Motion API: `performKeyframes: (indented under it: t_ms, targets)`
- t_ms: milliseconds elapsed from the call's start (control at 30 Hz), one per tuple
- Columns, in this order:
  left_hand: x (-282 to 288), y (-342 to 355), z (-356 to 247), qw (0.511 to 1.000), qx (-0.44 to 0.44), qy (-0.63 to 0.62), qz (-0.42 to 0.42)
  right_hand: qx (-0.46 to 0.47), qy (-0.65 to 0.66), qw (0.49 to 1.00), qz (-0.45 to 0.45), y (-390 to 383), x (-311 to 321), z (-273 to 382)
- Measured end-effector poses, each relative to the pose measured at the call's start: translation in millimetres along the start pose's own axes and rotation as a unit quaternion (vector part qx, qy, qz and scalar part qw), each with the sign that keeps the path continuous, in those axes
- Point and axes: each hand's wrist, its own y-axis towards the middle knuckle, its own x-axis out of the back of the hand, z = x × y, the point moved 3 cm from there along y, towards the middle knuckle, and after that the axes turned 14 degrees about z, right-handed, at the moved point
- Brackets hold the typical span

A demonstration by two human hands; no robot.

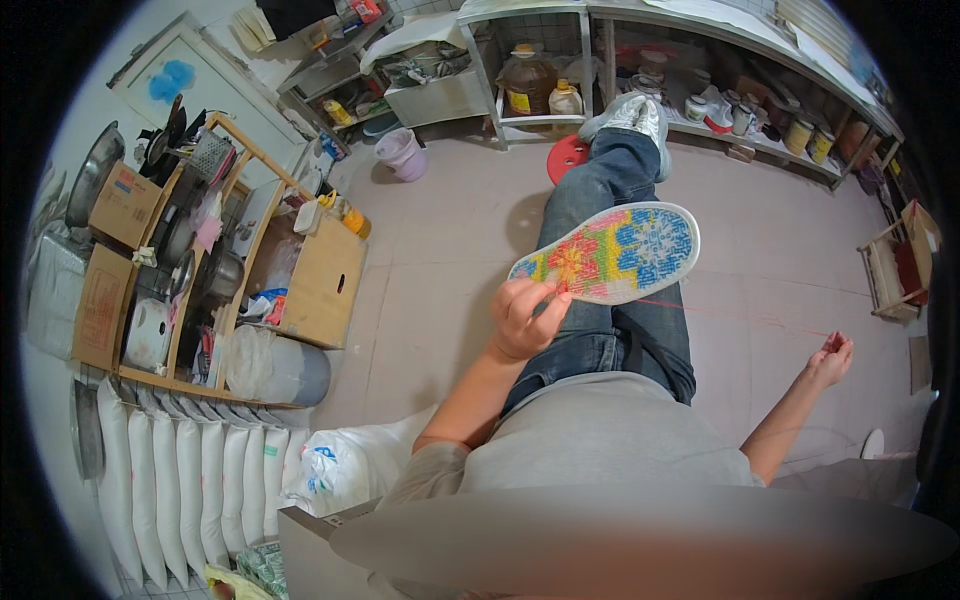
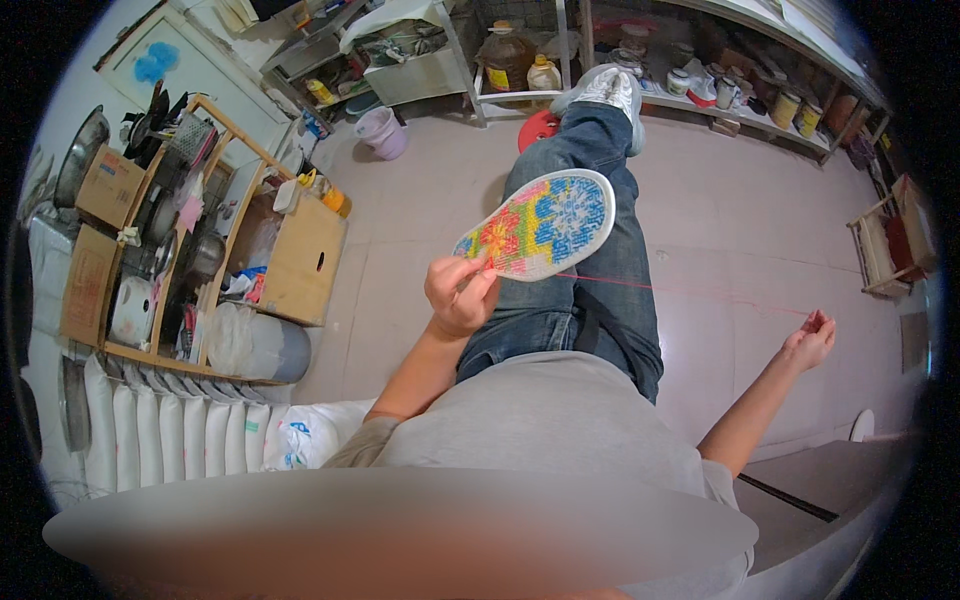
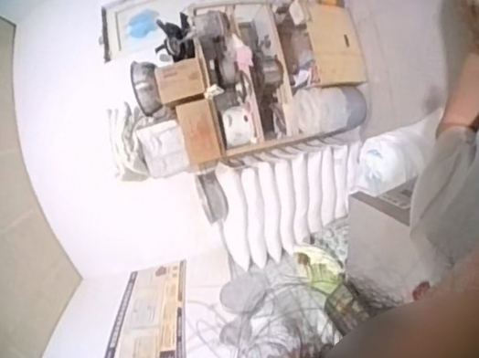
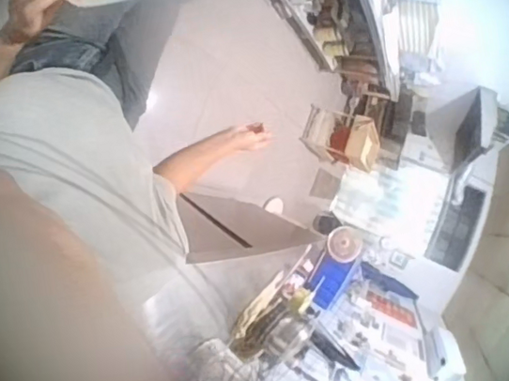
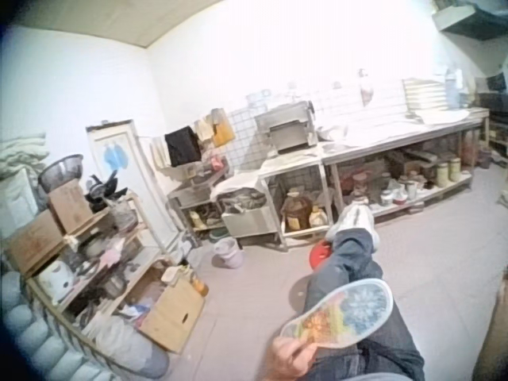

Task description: The person sits and hand-sews a colorful floral insole using a needle and red thread. They repeatedly insert the needle through the insole, pull the thread, and adjust the insole's orientation while working.

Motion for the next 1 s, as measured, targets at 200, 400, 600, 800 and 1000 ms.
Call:
performKeyframes:
  t_ms: [200, 400, 600, 800, 1000]
  targets:
    - [4, 1, 1, 1.000, -0.005, -0.015, 0.014, 0.043, -0.238, 0.958, -0.154, 6, 40, 2]
    - [4, -1, 2, 1.000, -0.011, -0.020, -0.002, 0.025, -0.348, 0.900, -0.260, 10, 109, 0]
    - [4, -2, 4, 1.000, -0.008, -0.022, -0.003, -0.055, -0.498, 0.812, -0.299, 10, 167, -1]
    - [5, 0, 5, 1.000, -0.007, -0.011, 0.007, -0.098, -0.590, 0.729, -0.333, -2, 207, 15]
    - [6, 1, 6, 1.000, -0.008, -0.008, 0.006, -0.195, -0.642, 0.669, -0.321, -24, 210, 39]
